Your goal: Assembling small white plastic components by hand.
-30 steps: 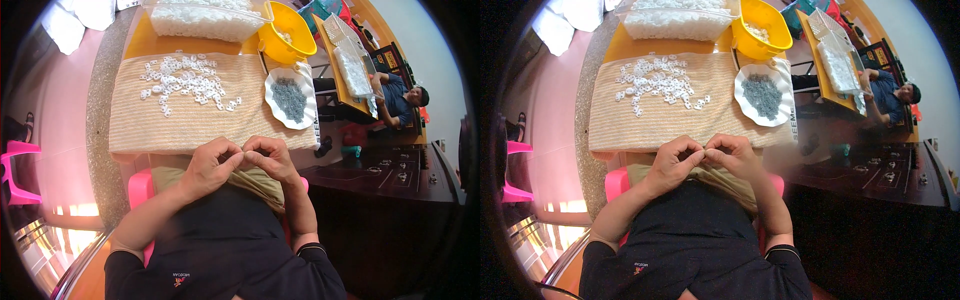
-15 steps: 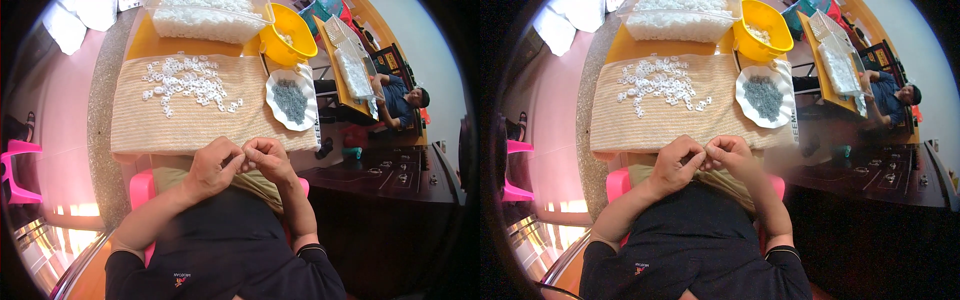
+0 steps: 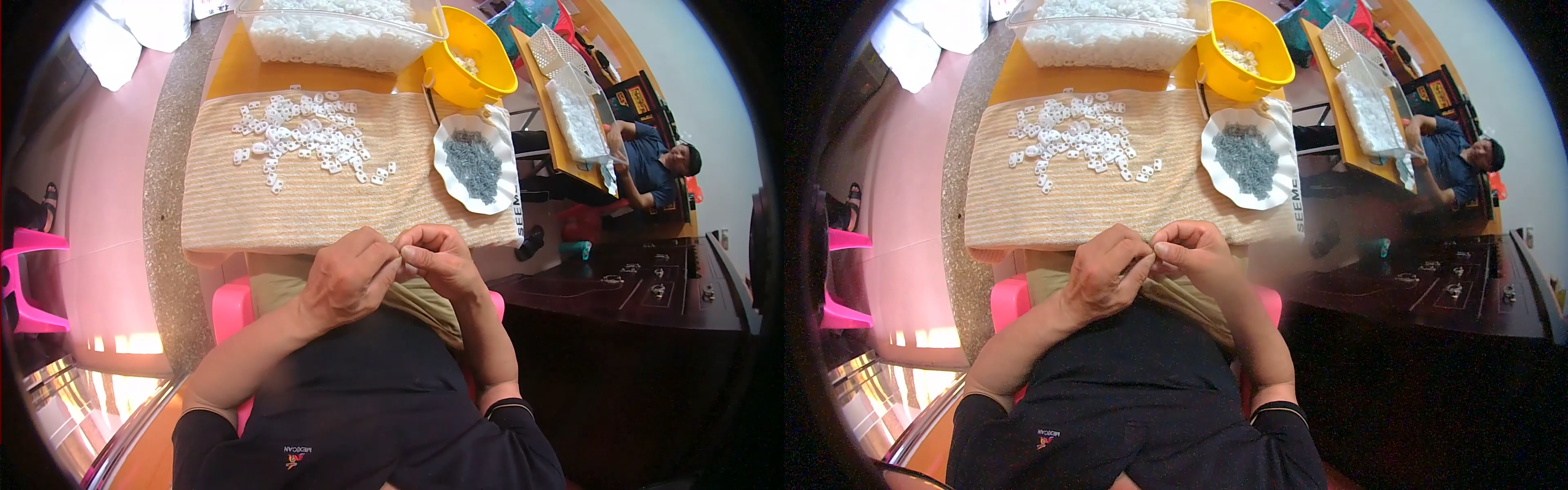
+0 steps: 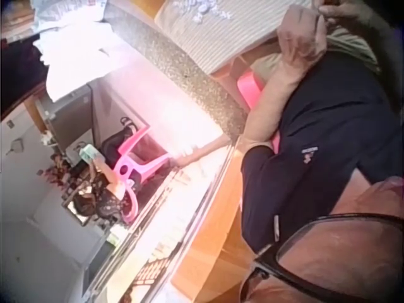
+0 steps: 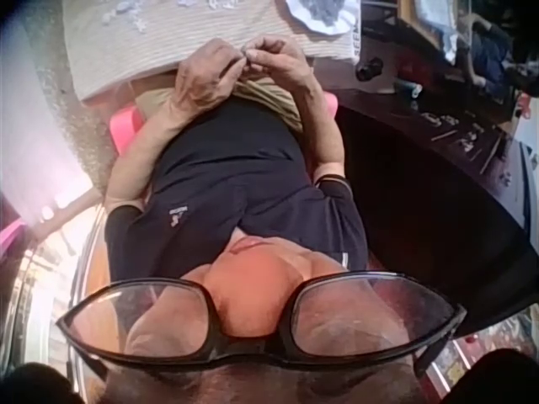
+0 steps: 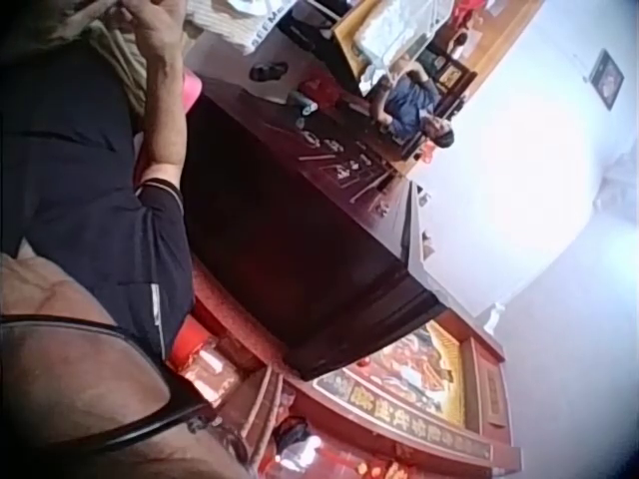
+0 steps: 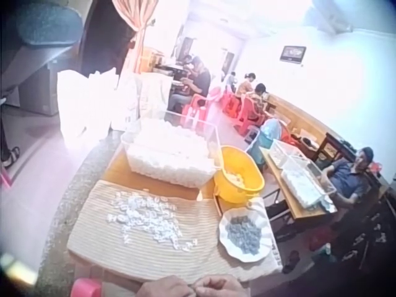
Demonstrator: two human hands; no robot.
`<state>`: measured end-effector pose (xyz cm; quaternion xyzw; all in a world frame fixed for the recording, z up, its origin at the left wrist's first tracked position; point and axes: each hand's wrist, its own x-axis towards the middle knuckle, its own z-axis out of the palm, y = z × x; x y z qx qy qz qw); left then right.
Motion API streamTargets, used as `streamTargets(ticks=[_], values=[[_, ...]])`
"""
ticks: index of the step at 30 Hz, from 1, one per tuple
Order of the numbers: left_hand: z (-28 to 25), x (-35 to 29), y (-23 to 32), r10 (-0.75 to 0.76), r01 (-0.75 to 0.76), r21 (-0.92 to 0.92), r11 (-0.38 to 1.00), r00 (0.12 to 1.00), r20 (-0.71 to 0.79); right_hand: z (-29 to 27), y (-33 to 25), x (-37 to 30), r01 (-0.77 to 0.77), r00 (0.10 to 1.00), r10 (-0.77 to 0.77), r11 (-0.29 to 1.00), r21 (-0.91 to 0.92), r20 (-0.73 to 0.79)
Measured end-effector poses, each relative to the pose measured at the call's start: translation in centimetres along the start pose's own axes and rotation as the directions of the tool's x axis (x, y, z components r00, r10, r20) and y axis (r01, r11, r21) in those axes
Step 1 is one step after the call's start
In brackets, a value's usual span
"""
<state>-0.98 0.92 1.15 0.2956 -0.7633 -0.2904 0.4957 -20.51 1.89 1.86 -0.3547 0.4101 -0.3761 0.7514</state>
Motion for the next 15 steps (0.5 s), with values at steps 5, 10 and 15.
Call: streamTargets(ticks=[5, 10, 15], values=[[-0.1, 0.0, 0.0, -0.049, 0.049, -0.048, 0.998, 0.999, 0.002, 0.1, 0.0, 0.0, 0.054, 0.998, -0.054, 0.996, 0.065, 0.008], [-0.2, -0.2, 0.3, -0.187, 0.19, -0.15, 0.97, 0.982, 0.035, 0.0, 0.0, -0.1, 0.065, 0.998, -0.065, 0.998, 0.014, -0.011], [-0.7, 0.0, 0.2, -0.373, 0.391, -0.301, 0.87, 0.92, 0.118, -0.1, -1.2, -0.4, 0.119, 0.987, -0.139, 0.968, -0.221, -0.075]])
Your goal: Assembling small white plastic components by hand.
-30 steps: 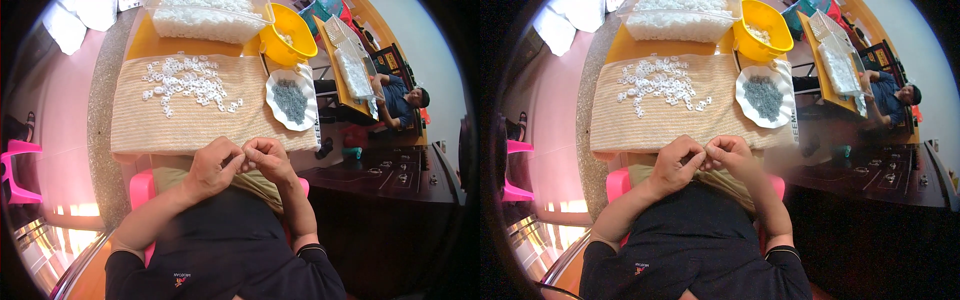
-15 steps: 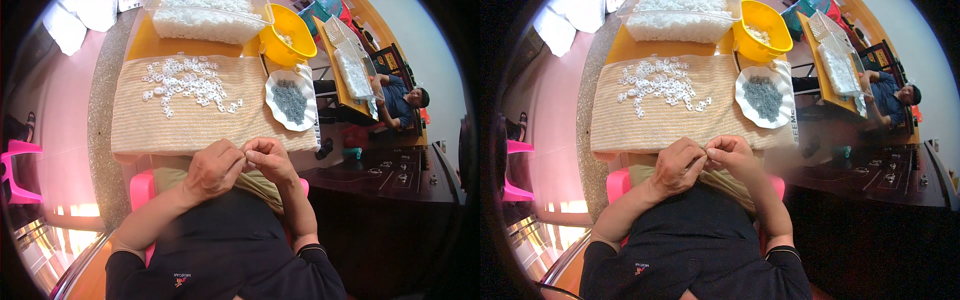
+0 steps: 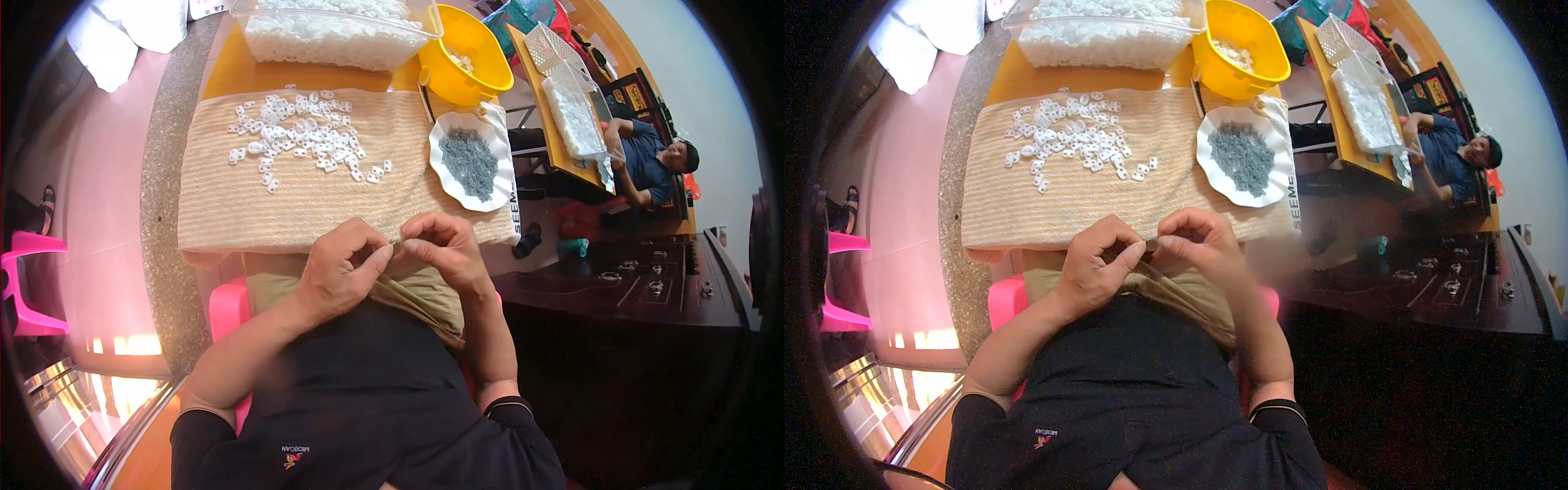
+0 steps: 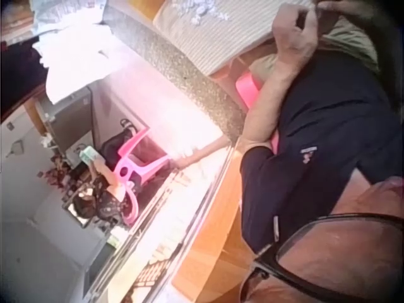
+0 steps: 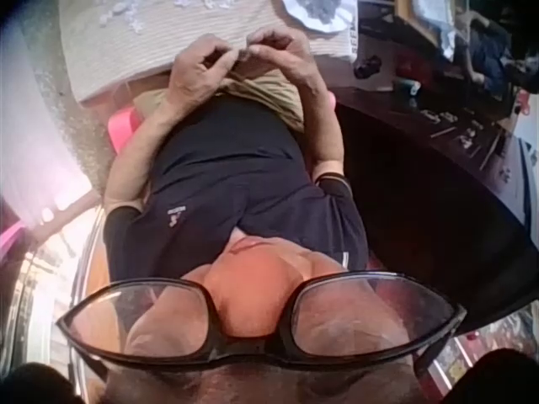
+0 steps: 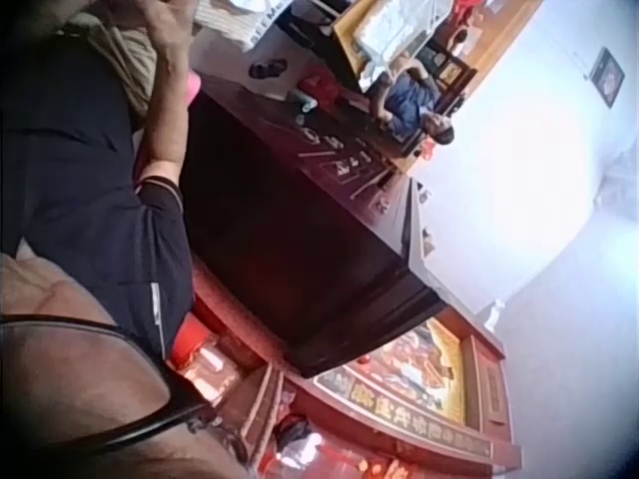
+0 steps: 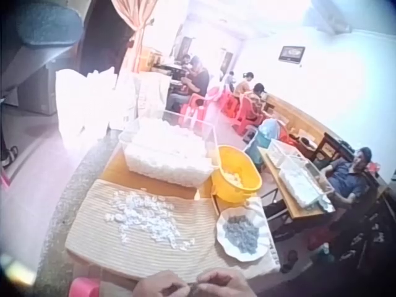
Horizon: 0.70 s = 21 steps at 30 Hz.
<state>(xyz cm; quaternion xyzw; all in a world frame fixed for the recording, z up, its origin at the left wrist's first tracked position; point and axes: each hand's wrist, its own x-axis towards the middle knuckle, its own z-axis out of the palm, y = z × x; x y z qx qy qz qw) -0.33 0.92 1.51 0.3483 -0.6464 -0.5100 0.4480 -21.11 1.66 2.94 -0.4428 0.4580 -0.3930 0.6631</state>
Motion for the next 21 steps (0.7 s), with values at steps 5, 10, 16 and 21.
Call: streamTargets(ticks=[5, 10, 16, 21], values=[[-0.1, 0.0, 0.0, -0.134, 0.135, -0.106, 0.985, 0.991, 0.024, -2.2, -0.9, 1.3, 0.129, 0.93, -0.265, 0.885, -0.448, -0.256], [-0.1, -0.1, 0.0, -0.145, 0.146, -0.127, 0.981, 0.989, 0.017, -5.4, -1.8, 3.2, 0.093, 0.794, -0.549, 0.533, -0.841, -0.26], [-0.1, -0.2, -0.3, -0.163, 0.166, -0.149, 0.975, 0.986, 0.028, -6.9, -1.6, 4.1, 0.039, 0.77, -0.59, 0.426, -0.904, -0.244], [0.0, -0.3, -0.5, -0.214, 0.221, -0.224, 0.949, 0.975, 0.058, -3.8, -1.6, 2.9, 0.202, 0.793, -0.58, 0.539, -0.818, -0.186]])
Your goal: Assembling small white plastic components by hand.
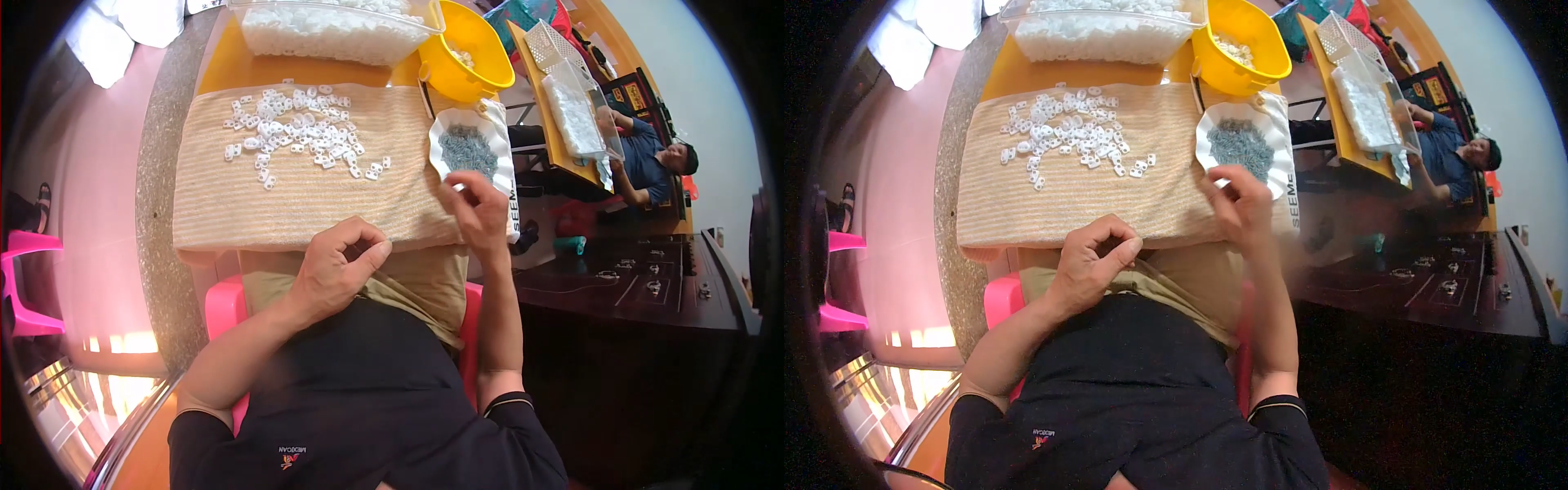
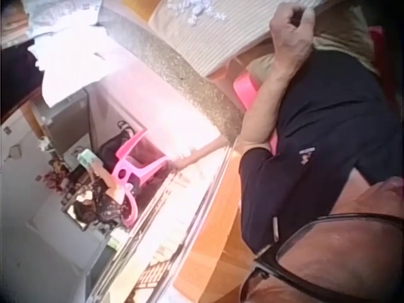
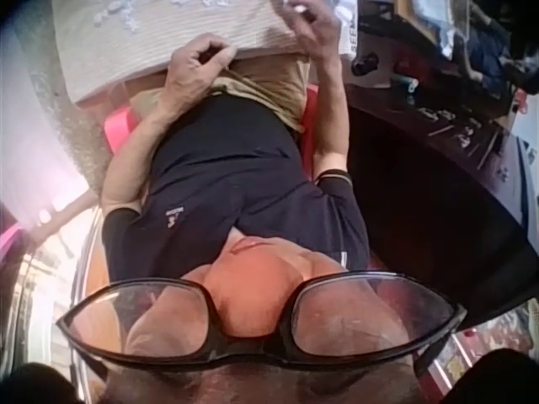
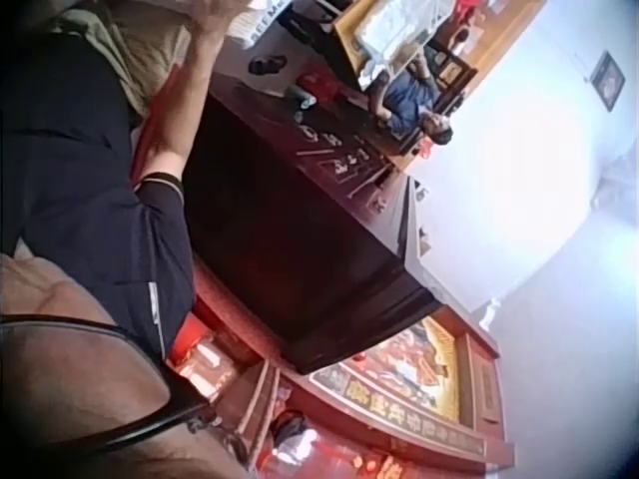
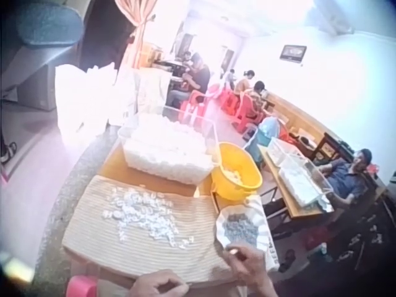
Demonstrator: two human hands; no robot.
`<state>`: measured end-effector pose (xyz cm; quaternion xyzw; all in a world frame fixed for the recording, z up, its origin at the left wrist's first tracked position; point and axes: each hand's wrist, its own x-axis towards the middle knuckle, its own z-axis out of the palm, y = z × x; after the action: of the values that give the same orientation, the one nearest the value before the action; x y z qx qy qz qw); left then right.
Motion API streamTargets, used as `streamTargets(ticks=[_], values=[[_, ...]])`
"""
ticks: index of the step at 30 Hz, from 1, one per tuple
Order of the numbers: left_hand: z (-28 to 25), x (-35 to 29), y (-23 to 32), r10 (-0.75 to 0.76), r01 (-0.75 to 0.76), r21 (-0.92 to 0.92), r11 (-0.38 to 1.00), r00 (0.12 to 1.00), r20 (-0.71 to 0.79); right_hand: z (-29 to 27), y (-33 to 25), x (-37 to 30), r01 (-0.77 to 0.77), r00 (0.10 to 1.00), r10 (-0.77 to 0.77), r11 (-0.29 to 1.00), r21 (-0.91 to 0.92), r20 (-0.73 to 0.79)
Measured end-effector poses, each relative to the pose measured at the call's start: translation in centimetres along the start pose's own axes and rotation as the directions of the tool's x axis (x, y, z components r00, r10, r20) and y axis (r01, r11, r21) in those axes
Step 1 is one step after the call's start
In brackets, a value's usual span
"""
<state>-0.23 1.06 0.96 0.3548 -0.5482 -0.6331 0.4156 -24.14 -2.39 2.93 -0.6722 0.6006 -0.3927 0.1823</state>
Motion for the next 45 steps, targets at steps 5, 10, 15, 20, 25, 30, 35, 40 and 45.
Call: streamTargets(ticks=[5, 10, 15, 20, 25, 30, 35, 40, 45], values=[[0.0, 0.1, 0.3, -0.118, 0.127, -0.211, 0.969, 0.992, 0.053, 1.0, -3.4, -3.1, -0.207, 0.924, -0.012, 0.827, 0.523, 0.383], [-0.1, 0.3, -0.1, -0.122, 0.144, -0.296, 0.944, 0.989, 0.089, 2.9, -3.7, -4.1, -0.162, 0.94, -0.077, 0.756, 0.634, 0.333], [-0.4, 0.3, -0.1, -0.167, 0.196, -0.369, 0.908, 0.98, 0.108, 3.4, -3.8, -4.4, -0.251, 0.928, -0.023, 0.7, 0.669, 0.372], [-0.4, 0.4, -0.1, -0.171, 0.219, -0.461, 0.86, 0.975, 0.143, 4.0, -4.0, -4.8, -0.339, 0.915, 0.028, 0.592, 0.731, 0.402], [-0.3, 0.5, -0.4, -0.202, 0.256, -0.483, 0.837, 0.966, 0.162, 4.3, -3.5, -5.0, -0.328, 0.932, 0.06, 0.554, 0.765, 0.356], [-0.3, 0.6, -0.6, -0.284, 0.308, -0.578, 0.756, 0.949, 0.134, 4.2, -3.2, -4.8, -0.382, 0.919, 0.143, 0.558, 0.737, 0.368], [-0.3, 0.7, -1.0, -0.331, 0.333, -0.6, 0.728, 0.936, 0.118, 4.4, -2.8, -4.8, -0.39, 0.917, 0.184, 0.596, 0.702, 0.353], [-0.2, 0.9, -0.8, -0.328, 0.3, -0.609, 0.734, 0.942, 0.069, 4.8, -2.2, -4.9, -0.36, 0.926, 0.147, 0.621, 0.697, 0.347], [-0.3, 0.9, -1.1, -0.318, 0.293, -0.631, 0.718, 0.945, 0.077, 4.9, -2.4, -4.8, -0.374, 0.914, 0.126, 0.632, 0.679, 0.386]])
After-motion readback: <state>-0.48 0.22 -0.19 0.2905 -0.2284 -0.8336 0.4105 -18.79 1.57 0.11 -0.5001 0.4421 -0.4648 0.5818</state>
